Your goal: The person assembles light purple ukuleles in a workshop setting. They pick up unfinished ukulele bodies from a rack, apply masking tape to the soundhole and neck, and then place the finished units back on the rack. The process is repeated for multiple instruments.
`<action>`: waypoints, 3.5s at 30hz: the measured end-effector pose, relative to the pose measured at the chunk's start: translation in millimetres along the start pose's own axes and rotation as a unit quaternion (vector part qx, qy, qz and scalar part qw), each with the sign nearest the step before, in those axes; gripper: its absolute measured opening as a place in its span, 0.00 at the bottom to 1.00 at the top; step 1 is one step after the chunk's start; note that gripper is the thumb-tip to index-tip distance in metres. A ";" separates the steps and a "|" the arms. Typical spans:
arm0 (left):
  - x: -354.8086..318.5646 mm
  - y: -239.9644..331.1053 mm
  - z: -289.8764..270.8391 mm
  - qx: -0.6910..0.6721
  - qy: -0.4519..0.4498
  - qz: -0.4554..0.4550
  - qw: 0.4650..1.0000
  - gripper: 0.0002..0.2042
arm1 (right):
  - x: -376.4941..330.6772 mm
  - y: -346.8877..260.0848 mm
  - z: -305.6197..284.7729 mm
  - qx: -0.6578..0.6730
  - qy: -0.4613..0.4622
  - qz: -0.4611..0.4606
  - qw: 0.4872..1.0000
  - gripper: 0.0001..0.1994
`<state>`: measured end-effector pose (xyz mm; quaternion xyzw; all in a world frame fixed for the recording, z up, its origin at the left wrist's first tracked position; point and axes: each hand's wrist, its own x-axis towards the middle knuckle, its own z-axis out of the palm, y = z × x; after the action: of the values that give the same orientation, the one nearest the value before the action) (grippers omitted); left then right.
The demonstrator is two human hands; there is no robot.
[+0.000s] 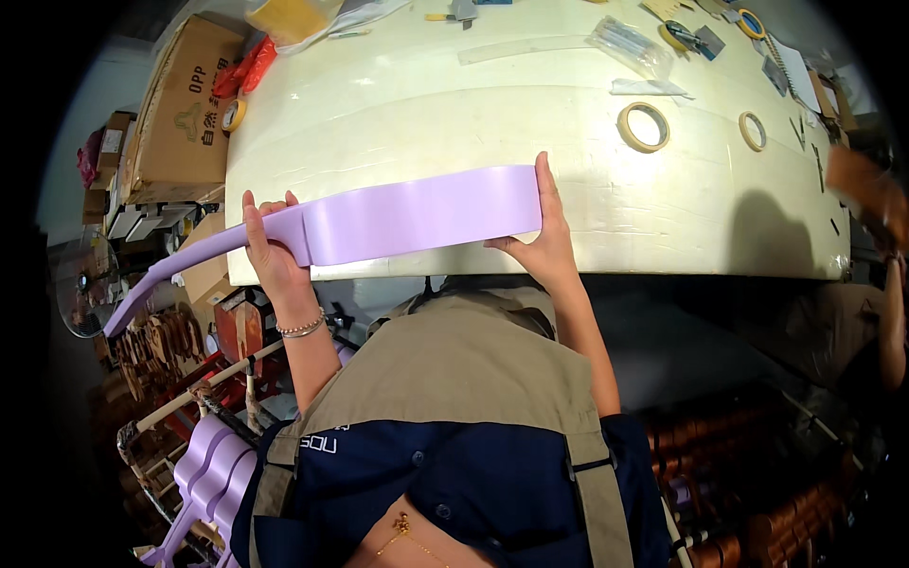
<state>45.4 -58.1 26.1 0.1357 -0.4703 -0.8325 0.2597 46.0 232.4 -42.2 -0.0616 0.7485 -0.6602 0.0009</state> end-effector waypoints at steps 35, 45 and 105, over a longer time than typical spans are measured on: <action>24.7 1.4 79.6 0.079 -0.348 -0.063 0.932 0.19 | -0.7 21.1 -42.0 -0.337 0.148 0.030 0.929 0.31; 42.3 -28.9 -28.5 0.019 -0.018 -0.224 0.974 0.23 | -31.7 26.4 7.8 0.154 0.042 0.172 0.972 0.46; 26.2 -43.4 -52.9 0.021 -0.009 -0.235 0.972 0.24 | -13.1 -7.6 -7.5 0.281 0.057 0.168 0.943 0.27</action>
<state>35.4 -92.1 -38.1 0.2409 -0.4451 -0.8610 0.0496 59.1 240.0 -34.9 0.1057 0.5310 -0.8363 0.0866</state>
